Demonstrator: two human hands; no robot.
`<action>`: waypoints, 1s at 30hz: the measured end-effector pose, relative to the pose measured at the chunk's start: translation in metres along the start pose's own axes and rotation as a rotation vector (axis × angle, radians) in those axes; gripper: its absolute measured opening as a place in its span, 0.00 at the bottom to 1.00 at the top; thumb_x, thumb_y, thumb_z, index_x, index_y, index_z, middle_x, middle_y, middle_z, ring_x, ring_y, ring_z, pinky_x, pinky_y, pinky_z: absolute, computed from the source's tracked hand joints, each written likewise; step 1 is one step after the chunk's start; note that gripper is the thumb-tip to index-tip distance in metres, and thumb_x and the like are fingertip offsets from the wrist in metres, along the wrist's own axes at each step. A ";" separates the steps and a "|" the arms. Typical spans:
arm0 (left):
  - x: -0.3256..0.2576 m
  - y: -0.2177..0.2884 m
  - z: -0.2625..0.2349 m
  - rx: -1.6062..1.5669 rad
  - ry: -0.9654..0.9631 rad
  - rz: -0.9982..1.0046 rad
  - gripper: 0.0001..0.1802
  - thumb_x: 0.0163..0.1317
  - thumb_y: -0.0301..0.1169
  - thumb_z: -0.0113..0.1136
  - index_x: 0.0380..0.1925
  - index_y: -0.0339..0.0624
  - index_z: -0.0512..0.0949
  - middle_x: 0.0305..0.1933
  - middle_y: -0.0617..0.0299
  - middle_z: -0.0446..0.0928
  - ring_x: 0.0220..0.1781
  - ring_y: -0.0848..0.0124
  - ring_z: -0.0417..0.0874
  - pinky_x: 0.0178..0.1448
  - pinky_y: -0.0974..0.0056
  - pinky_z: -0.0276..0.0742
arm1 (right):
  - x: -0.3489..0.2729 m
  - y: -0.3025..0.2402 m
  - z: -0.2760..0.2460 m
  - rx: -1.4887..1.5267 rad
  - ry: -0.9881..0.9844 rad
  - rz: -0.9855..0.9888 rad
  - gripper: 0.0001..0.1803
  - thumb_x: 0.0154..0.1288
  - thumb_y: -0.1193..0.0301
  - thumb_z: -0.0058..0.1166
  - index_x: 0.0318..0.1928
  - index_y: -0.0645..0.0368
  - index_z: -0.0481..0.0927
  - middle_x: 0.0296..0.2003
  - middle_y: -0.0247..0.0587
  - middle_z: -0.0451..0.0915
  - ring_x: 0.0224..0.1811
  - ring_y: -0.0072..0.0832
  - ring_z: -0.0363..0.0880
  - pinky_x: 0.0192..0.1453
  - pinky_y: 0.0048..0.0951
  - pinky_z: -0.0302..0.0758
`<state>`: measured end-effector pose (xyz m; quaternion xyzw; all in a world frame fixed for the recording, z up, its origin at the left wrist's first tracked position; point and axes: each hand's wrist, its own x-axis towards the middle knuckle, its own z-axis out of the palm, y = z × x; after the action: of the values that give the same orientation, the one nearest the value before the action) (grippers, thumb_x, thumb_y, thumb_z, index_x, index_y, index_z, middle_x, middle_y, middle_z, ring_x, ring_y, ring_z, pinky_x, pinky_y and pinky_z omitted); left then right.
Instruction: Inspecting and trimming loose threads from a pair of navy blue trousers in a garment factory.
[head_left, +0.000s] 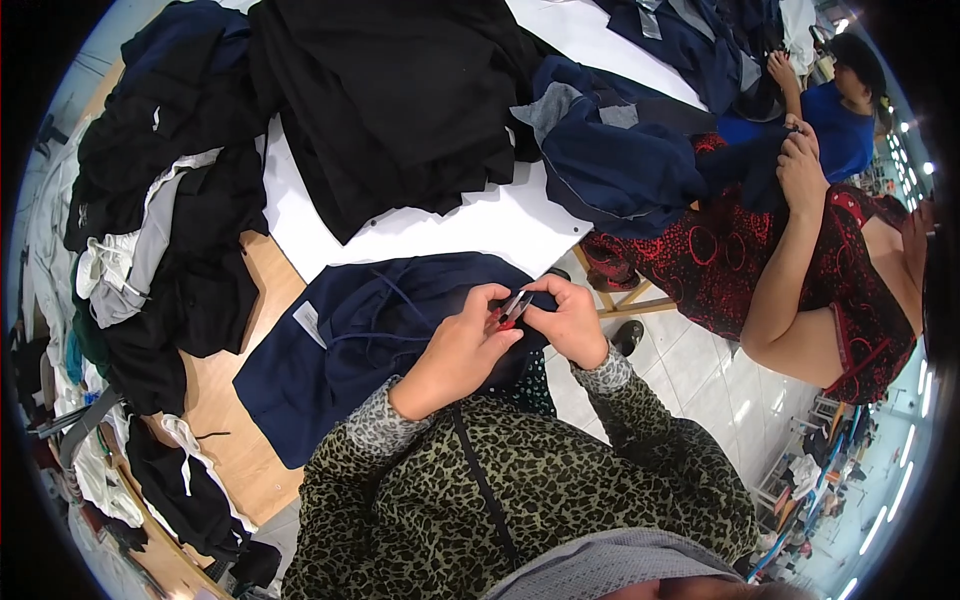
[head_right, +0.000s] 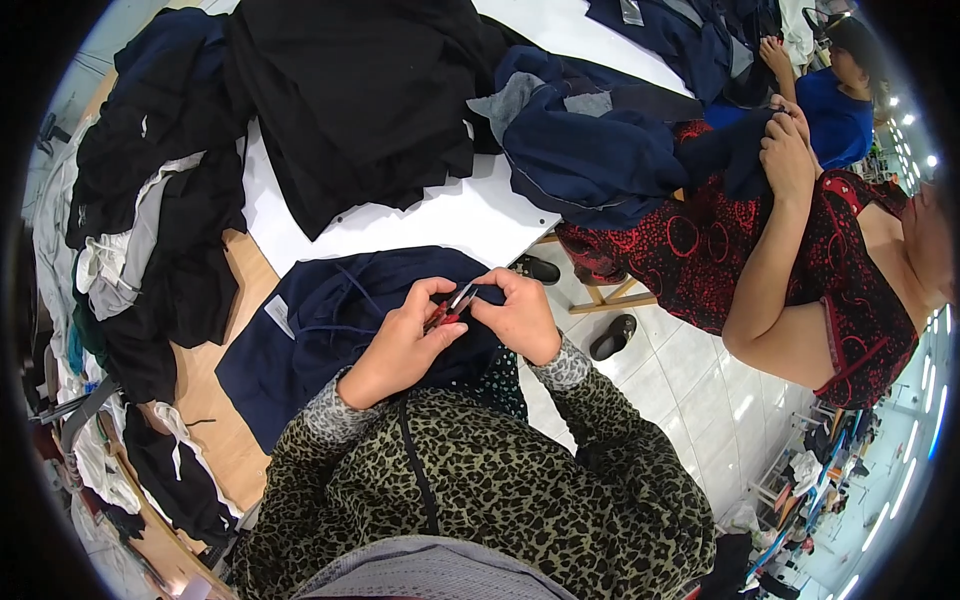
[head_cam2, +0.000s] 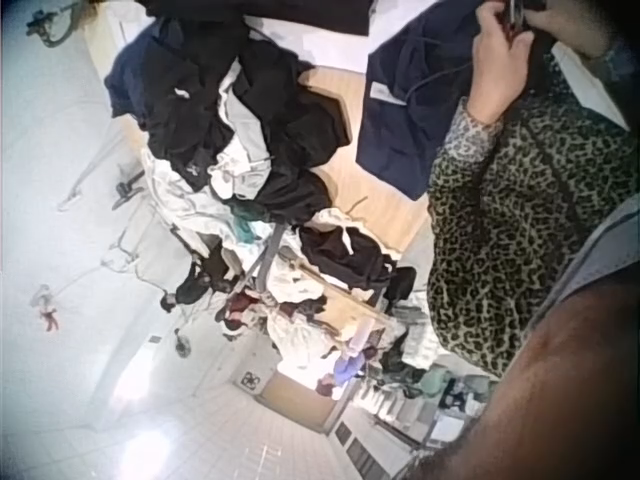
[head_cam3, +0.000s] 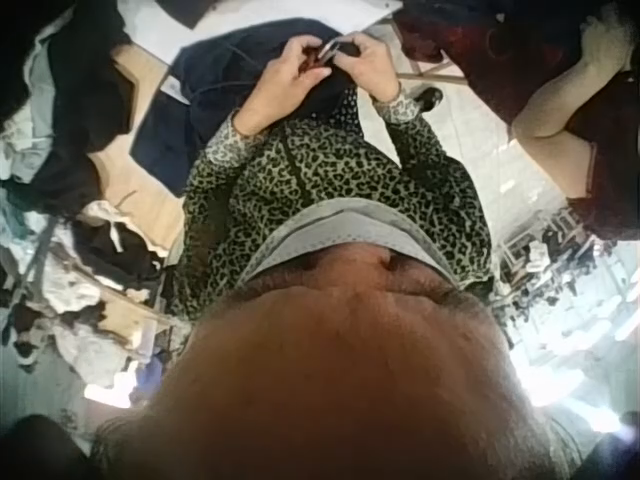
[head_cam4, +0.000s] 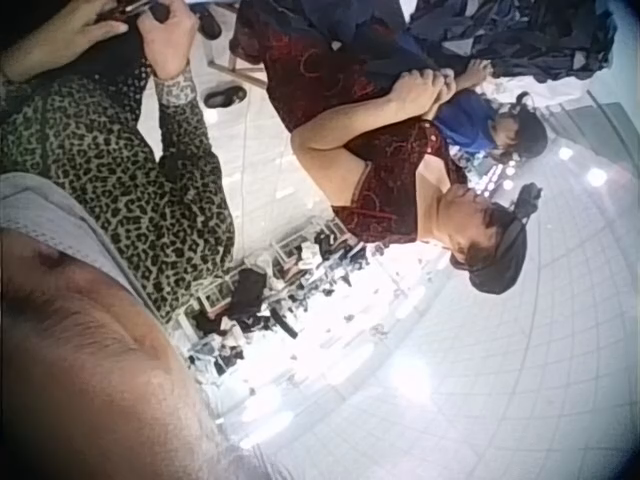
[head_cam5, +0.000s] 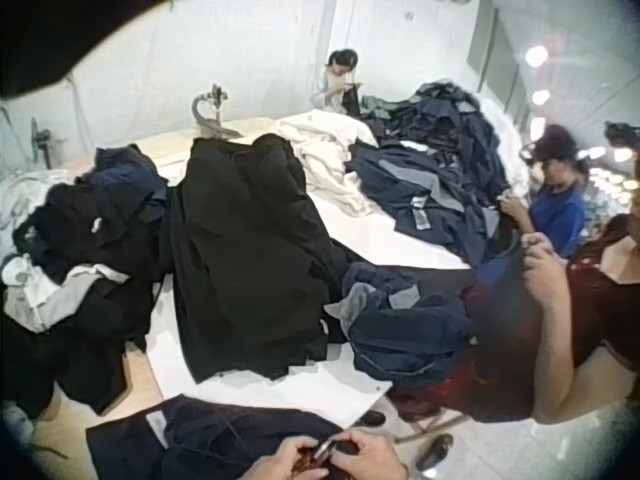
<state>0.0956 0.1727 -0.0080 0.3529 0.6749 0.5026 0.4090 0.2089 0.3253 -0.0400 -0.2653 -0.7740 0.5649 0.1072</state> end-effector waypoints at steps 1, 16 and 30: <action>0.001 -0.001 0.002 0.009 0.005 -0.017 0.24 0.60 0.27 0.61 0.52 0.35 0.63 0.33 0.54 0.77 0.33 0.69 0.79 0.39 0.66 0.73 | 0.000 -0.001 0.000 -0.008 -0.005 -0.018 0.12 0.53 0.73 0.61 0.37 0.66 0.80 0.27 0.41 0.82 0.29 0.18 0.77 0.34 0.22 0.73; 0.007 -0.007 0.008 0.053 0.010 0.014 0.20 0.60 0.26 0.60 0.47 0.35 0.62 0.29 0.53 0.78 0.30 0.68 0.79 0.36 0.65 0.72 | -0.004 -0.008 -0.002 -0.052 -0.008 -0.021 0.12 0.51 0.73 0.63 0.37 0.65 0.80 0.29 0.41 0.82 0.30 0.21 0.79 0.35 0.23 0.74; 0.006 0.004 -0.010 -0.168 -0.098 -0.052 0.23 0.60 0.24 0.60 0.53 0.37 0.62 0.30 0.63 0.76 0.30 0.77 0.74 0.35 0.70 0.71 | -0.007 -0.003 -0.010 0.020 -0.033 -0.005 0.13 0.52 0.77 0.61 0.40 0.64 0.80 0.33 0.39 0.82 0.35 0.21 0.79 0.41 0.22 0.74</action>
<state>0.0846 0.1752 -0.0042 0.3239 0.6186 0.5287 0.4826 0.2182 0.3291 -0.0334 -0.2530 -0.7706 0.5766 0.0987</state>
